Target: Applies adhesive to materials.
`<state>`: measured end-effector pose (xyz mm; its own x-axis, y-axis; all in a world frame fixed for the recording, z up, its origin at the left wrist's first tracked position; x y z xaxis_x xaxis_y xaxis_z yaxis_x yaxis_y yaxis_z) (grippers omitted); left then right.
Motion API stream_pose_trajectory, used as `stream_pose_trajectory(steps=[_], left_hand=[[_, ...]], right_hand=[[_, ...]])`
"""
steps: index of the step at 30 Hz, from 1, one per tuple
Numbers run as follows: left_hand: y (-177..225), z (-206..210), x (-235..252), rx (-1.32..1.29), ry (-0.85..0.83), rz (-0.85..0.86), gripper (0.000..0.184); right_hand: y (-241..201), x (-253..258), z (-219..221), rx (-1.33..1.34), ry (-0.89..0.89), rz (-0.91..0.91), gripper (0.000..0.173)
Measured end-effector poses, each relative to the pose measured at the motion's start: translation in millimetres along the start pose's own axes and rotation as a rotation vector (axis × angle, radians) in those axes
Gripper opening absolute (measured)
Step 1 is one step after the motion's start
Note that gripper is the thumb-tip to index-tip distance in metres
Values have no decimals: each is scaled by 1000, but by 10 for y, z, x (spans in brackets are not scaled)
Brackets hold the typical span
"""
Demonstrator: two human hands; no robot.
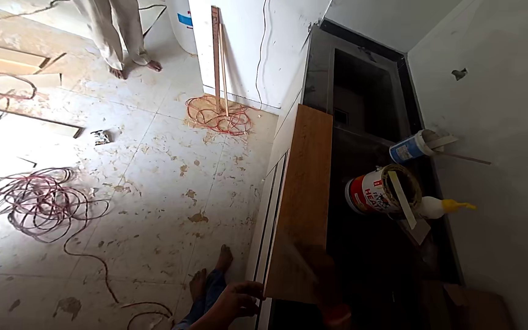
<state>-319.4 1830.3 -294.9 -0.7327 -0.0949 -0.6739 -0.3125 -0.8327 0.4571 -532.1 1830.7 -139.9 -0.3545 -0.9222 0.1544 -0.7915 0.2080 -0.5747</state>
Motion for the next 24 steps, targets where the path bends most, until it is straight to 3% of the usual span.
stream_pose_trajectory(steps=[4,7,11,14,18,21,24], left_hand=[[-26,2,-10,-18,17,28,32],[-5,-13,21,8,-5,69,33],[-35,11,32,-18,-46,54,40],[-94,-113,21,-125,8,40,34],[-253,-893,104,-193,187,116,49],[-113,-1149,-50,-152,285,139,48],[26,-934,-60,-105,216,144,43]], right_hand=[[482,556,-286,-85,128,181,17],[452,505,-77,-77,23,92,19],[47,-48,256,10,-254,106,32],[-382,-651,447,-5,-214,-89,33],[-604,-1154,497,143,-276,-166,28],[-302,-851,10,121,-102,-81,31],[161,-270,-372,32,54,60,26]])
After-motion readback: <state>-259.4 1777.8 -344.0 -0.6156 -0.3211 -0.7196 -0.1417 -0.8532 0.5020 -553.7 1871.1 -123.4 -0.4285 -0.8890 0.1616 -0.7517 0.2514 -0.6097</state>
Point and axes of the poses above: each hand's wrist, its own x-axis towards the middle knuckle, its own z-axis out of the palm, y = z × x, the point moved 9 cm from there along x, towards the middle knuckle, and after that the axes turned 2 degrees about -y, right-handed, at the moved point
